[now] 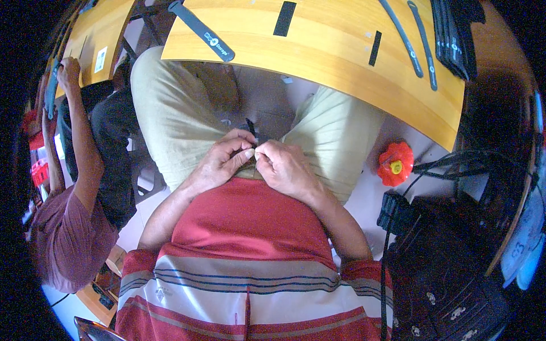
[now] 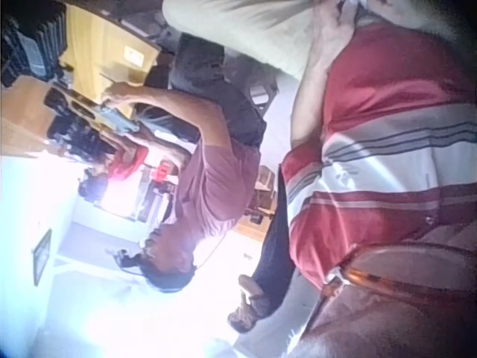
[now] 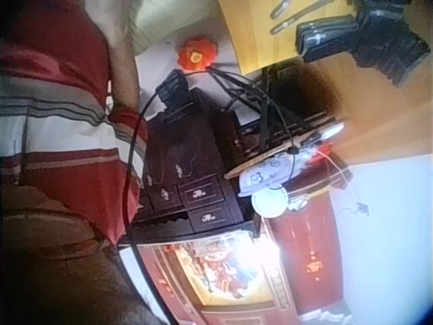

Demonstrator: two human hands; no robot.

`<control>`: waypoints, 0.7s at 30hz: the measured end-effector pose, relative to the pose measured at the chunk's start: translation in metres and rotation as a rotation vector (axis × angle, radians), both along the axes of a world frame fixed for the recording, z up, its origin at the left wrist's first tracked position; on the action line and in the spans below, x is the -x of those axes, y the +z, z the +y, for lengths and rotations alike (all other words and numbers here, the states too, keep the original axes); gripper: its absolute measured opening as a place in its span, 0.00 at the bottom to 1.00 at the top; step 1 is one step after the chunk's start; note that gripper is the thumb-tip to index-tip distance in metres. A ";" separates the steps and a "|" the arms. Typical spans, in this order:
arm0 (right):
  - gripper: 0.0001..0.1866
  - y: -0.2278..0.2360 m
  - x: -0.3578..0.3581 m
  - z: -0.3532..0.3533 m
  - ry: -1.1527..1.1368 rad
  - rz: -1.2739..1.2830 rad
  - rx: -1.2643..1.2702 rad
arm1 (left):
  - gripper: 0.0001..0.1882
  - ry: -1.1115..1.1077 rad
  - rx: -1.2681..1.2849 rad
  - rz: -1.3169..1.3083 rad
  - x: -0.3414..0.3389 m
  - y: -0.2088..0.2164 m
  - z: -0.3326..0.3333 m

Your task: Assembling and inspecting black watch straps at a workstation in a manufacturing environment.

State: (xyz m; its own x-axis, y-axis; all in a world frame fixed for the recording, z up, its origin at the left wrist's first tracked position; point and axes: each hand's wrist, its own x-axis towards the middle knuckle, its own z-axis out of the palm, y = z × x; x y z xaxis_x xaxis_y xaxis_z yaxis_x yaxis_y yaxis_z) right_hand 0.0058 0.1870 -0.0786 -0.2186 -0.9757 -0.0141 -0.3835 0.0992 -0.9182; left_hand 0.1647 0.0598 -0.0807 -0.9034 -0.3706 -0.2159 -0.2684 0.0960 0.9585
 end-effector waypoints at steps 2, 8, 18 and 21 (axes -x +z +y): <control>0.02 -0.004 0.000 -0.001 0.021 0.055 -0.001 | 0.06 0.022 0.042 0.002 0.000 -0.001 0.001; 0.04 -0.005 -0.001 -0.006 0.038 0.153 -0.001 | 0.06 0.095 0.069 0.011 0.000 -0.006 0.003; 0.06 -0.005 0.000 -0.008 0.040 0.247 0.042 | 0.07 0.176 -0.118 -0.051 0.001 -0.007 0.004; 0.07 -0.008 0.000 -0.008 0.066 0.297 0.020 | 0.08 0.231 -0.268 -0.078 0.002 -0.005 0.008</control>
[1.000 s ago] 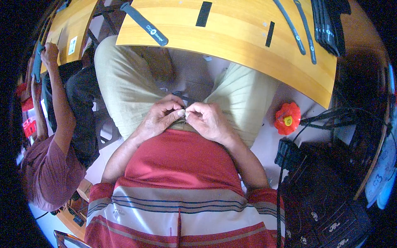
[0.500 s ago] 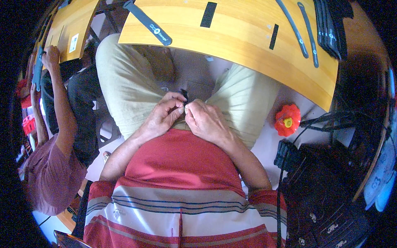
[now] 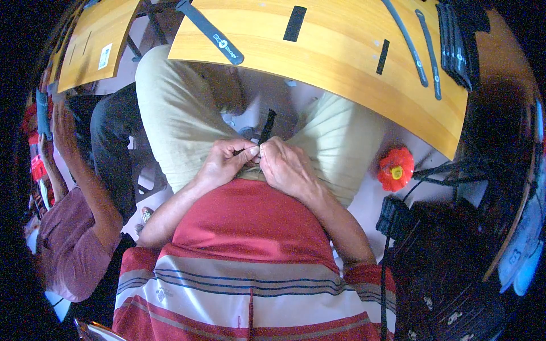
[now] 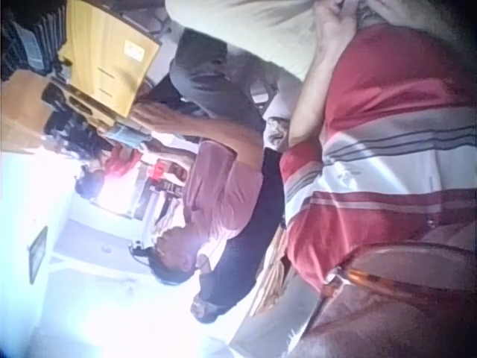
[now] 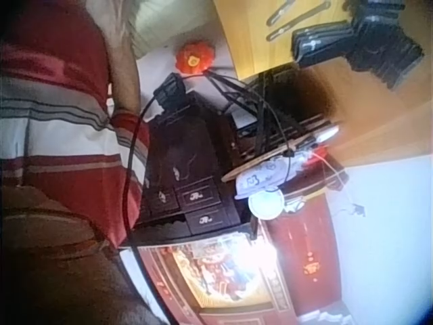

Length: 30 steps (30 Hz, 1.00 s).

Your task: Assembling and inspecting black watch straps at a workstation in a manufacturing environment.

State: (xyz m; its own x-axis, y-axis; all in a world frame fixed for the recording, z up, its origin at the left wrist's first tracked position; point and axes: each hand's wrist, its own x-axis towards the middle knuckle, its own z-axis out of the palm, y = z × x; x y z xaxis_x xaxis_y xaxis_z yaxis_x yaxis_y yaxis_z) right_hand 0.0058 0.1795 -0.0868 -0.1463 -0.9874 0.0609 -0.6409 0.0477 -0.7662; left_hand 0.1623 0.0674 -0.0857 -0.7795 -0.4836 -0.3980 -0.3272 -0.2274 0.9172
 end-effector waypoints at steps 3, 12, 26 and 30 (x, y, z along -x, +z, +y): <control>0.08 -0.002 0.000 0.000 0.014 0.057 0.003 | 0.08 -0.030 0.043 -0.030 0.003 0.005 -0.001; 0.08 -0.004 0.001 -0.002 0.021 0.056 0.006 | 0.11 -0.068 0.197 -0.100 0.000 -0.006 -0.001; 0.07 -0.005 0.001 -0.003 0.004 0.027 0.090 | 0.12 -0.091 0.079 -0.107 0.001 -0.004 -0.002; 0.07 -0.006 0.001 -0.003 0.007 0.044 0.083 | 0.10 -0.098 0.148 -0.128 0.005 0.007 -0.002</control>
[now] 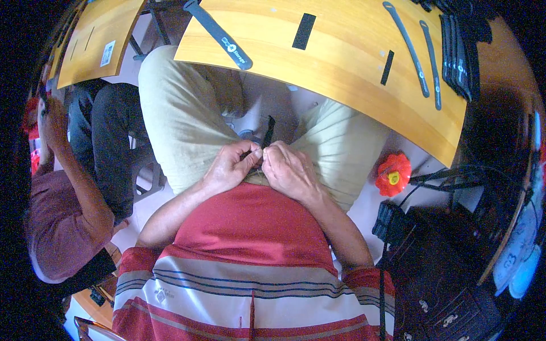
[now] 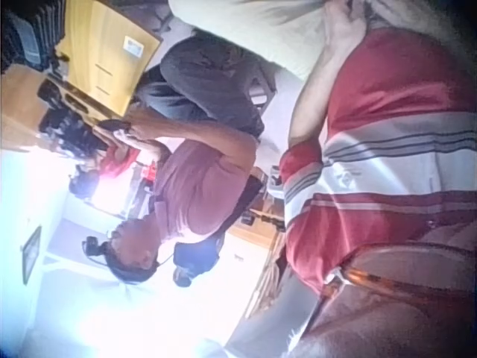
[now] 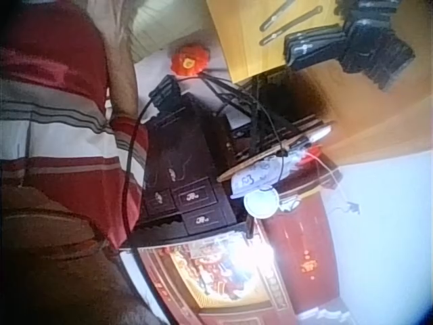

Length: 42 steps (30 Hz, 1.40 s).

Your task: Assembling and inspecting black watch straps at a workstation in a manufacturing environment.

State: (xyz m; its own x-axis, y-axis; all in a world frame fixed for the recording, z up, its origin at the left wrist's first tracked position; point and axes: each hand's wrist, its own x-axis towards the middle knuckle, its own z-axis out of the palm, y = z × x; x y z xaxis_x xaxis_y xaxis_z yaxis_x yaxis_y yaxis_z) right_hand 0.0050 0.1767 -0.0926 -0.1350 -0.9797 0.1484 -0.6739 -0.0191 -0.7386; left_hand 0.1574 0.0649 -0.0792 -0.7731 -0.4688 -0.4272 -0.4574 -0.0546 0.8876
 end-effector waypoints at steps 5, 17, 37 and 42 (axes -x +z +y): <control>0.07 -0.003 -0.001 0.001 0.009 0.015 0.000 | 0.09 0.037 0.075 0.035 0.001 0.000 0.001; 0.03 -0.005 -0.004 0.001 -0.120 -0.293 -0.058 | 0.06 -0.001 0.097 0.015 0.000 0.004 -0.002; 0.04 0.012 0.008 0.000 -0.024 -0.365 -0.144 | 0.05 -0.070 0.199 0.180 -0.001 0.003 -0.003; 0.03 0.015 0.009 -0.002 0.002 -0.267 -0.196 | 0.04 -0.158 0.302 0.192 0.001 0.004 -0.006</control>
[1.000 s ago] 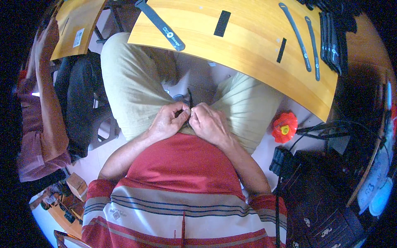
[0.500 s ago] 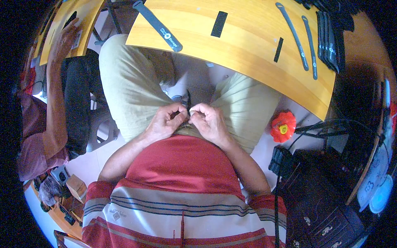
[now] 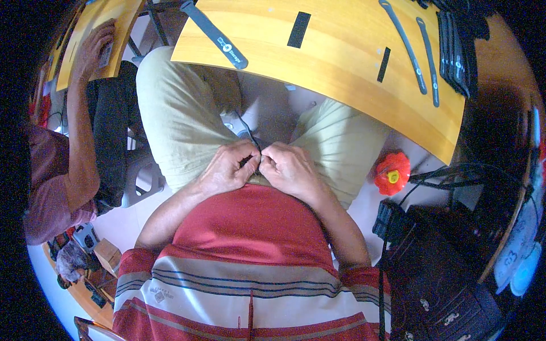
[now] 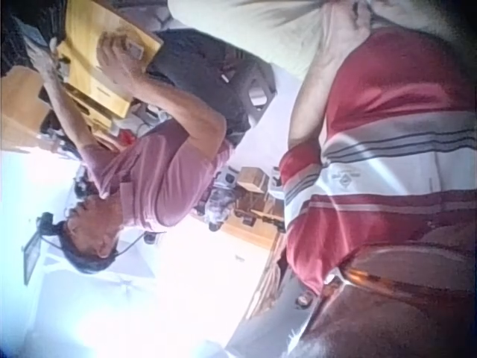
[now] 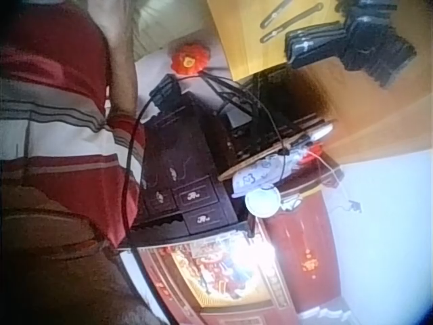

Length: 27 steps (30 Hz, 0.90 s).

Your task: Assembling and inspecting black watch straps at a workstation in a manufacturing environment.

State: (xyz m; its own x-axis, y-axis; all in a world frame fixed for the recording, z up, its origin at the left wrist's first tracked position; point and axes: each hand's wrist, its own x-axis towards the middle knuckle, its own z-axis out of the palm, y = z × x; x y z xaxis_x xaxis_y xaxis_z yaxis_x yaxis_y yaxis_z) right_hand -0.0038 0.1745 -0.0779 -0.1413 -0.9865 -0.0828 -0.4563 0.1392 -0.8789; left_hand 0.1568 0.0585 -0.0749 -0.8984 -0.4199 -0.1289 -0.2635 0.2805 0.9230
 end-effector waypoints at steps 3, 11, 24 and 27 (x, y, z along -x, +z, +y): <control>0.04 -0.003 -0.003 0.000 -0.063 0.001 -0.048 | 0.04 -0.022 0.032 0.000 0.000 0.000 0.000; 0.05 -0.014 0.008 0.002 -0.076 -0.571 -0.188 | 0.04 0.004 -0.250 -0.011 -0.003 0.005 -0.001; 0.07 -0.001 -0.003 0.005 -0.060 -0.525 -0.151 | 0.16 0.044 -0.267 -0.172 -0.006 0.011 -0.002; 0.05 -0.006 -0.003 0.007 -0.058 -0.446 -0.084 | 0.15 0.057 -0.269 -0.190 -0.004 0.015 -0.002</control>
State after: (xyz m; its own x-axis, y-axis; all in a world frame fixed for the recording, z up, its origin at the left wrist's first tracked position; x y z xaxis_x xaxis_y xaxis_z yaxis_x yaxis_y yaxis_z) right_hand -0.0006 0.1813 -0.0840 -0.1288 -0.9652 -0.2275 -0.0246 0.2324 -0.9723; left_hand 0.1606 0.0568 -0.0601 -0.8234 -0.3973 -0.4051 -0.4467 0.0136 0.8946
